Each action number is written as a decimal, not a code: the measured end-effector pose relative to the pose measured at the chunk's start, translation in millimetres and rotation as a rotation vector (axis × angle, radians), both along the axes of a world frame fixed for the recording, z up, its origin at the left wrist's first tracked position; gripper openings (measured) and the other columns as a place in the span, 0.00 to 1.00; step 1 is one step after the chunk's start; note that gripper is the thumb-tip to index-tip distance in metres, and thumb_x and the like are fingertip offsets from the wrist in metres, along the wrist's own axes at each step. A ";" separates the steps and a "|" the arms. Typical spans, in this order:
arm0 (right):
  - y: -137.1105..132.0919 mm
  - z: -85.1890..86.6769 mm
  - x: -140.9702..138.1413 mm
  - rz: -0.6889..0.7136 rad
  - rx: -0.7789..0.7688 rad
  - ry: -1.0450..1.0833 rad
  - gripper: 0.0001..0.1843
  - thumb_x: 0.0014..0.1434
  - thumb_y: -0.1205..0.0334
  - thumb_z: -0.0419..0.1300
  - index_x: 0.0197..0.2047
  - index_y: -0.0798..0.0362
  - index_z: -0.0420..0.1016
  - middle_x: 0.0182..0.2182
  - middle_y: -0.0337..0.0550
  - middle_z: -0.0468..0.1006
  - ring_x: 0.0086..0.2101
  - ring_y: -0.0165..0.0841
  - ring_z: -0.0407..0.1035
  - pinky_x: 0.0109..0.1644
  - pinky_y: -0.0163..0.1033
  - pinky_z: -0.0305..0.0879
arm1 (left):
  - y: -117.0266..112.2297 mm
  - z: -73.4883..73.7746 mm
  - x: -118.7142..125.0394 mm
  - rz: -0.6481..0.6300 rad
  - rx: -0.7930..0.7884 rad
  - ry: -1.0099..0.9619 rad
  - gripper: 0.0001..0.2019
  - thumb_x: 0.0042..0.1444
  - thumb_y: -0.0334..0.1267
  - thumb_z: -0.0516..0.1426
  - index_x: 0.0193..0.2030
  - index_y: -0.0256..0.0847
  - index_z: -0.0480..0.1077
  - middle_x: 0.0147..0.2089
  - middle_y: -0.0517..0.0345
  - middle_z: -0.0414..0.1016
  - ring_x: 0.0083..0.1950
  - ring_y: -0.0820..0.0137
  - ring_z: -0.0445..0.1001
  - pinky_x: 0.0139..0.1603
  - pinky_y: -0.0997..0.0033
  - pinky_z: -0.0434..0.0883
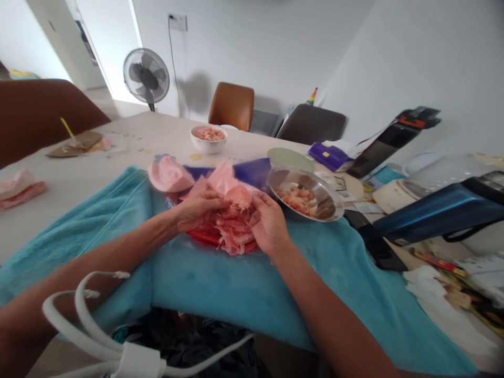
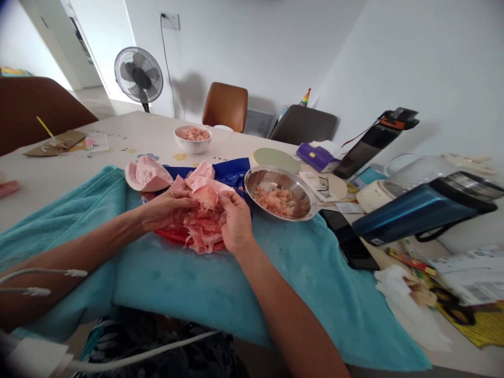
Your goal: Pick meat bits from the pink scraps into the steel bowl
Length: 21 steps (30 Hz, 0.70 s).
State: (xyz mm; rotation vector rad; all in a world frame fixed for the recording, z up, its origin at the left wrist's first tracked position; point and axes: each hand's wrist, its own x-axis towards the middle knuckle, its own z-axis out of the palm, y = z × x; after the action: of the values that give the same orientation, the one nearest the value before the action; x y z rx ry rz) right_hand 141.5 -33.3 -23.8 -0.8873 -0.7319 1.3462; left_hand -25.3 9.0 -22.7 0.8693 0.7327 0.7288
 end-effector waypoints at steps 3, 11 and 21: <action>-0.4 -0.8 -1.1 -0.023 -0.007 0.007 0.10 0.44 0.60 0.68 0.28 0.49 0.71 0.24 0.31 0.73 0.27 0.27 0.69 0.34 0.35 0.69 | 4.6 13.4 -12.0 0.075 0.034 0.021 0.04 0.52 0.24 0.63 0.29 0.30 0.74 0.25 0.54 0.77 0.24 0.76 0.76 0.24 0.82 0.74; -3.5 -5.9 -4.3 0.003 -0.077 0.056 0.09 0.43 0.61 0.67 0.25 0.50 0.70 0.23 0.32 0.72 0.24 0.27 0.68 0.33 0.36 0.70 | 41.6 68.2 -35.7 0.101 0.244 0.288 0.01 0.51 0.24 0.64 0.31 0.31 0.78 0.27 0.53 0.78 0.25 0.76 0.75 0.28 0.81 0.75; -0.9 -7.0 -0.5 0.011 -0.091 0.093 0.09 0.41 0.62 0.68 0.24 0.53 0.72 0.22 0.32 0.71 0.23 0.26 0.66 0.26 0.33 0.67 | 84.7 101.7 108.0 -0.322 0.762 0.533 0.07 0.44 0.24 0.64 0.31 0.33 0.80 0.27 0.55 0.78 0.29 0.71 0.76 0.31 0.72 0.72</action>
State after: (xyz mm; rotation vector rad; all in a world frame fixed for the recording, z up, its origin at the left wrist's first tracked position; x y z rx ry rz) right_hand 141.0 -34.2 -30.8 -0.8874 -0.6088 1.4301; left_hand 82.7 93.8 79.0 1.8789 0.7549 0.4766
